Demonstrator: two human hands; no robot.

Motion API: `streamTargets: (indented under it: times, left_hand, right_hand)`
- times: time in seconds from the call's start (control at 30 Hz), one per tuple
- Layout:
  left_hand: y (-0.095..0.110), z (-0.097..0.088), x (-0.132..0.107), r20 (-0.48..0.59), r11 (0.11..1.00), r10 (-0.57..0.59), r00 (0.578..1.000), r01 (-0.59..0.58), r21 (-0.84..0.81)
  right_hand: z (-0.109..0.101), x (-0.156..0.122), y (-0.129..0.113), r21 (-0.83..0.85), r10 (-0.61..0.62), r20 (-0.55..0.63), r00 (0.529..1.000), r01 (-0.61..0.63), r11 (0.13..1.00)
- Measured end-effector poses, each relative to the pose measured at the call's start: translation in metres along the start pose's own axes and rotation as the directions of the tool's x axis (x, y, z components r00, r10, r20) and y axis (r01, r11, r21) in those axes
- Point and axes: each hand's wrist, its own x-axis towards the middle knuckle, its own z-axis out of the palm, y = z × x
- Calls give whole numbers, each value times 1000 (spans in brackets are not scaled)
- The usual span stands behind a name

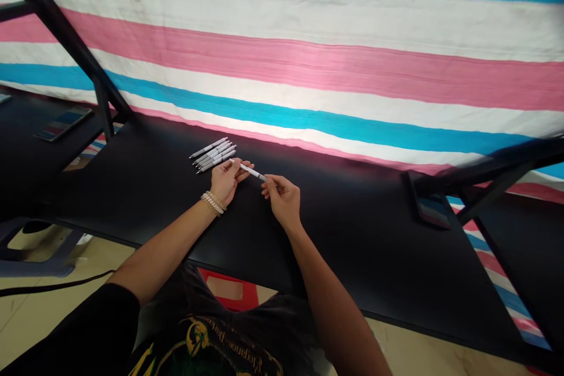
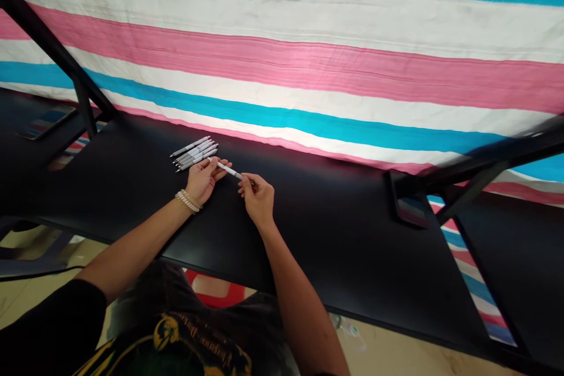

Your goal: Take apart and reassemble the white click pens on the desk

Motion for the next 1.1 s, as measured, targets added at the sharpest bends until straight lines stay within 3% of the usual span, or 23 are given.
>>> streamTargets:
  times: [0.1, 0.2, 0.3, 0.43, 0.53, 0.7, 0.77, 0.9, 1.1]
  left_hand:
    - [1, 1, 0, -4, 1000, -2, 1000, 2, -10]
    - [1, 2, -1, -6, 1000, 2, 1000, -2, -22]
    - [1, 2, -1, -2, 999, 10, 1000, -10, -31]
    - [1, 2, -1, 0, 1000, 8, 1000, -8, -17]
    - [2, 2, -1, 5, 1000, 7, 1000, -7, -6]
    - [2, 3, -2, 20, 1000, 11, 1000, -11, -6]
    - [2, 3, -2, 12, 1000, 10, 1000, -10, -5]
    - [6, 0, 3, -27, 999, 40, 999, -41, -30]
    - [14, -4, 8, -80, 994, 62, 995, -69, -84]
  right_hand:
    - [1, 1, 1, 8, -34, -13, 999, 34, 999]
    - [1, 1, 2, 52, 25, -27, 999, -23, 998]
    - [1, 1, 2, 15, -55, -22, 998, 55, 998]
    - [1, 1, 0, 24, -27, -22, 999, 28, 999]
    - [1, 0, 0, -57, -112, -15, 994, 111, 992]
    - [3, -1, 4, -105, -36, -3, 999, 36, 994]
    - [2, -1, 3, -236, -110, 26, 994, 113, 965]
    - [-7, 1, -3, -501, -285, 78, 955, 284, 817]
    - [-19, 3, -8, -525, -342, -49, 938, 267, 808]
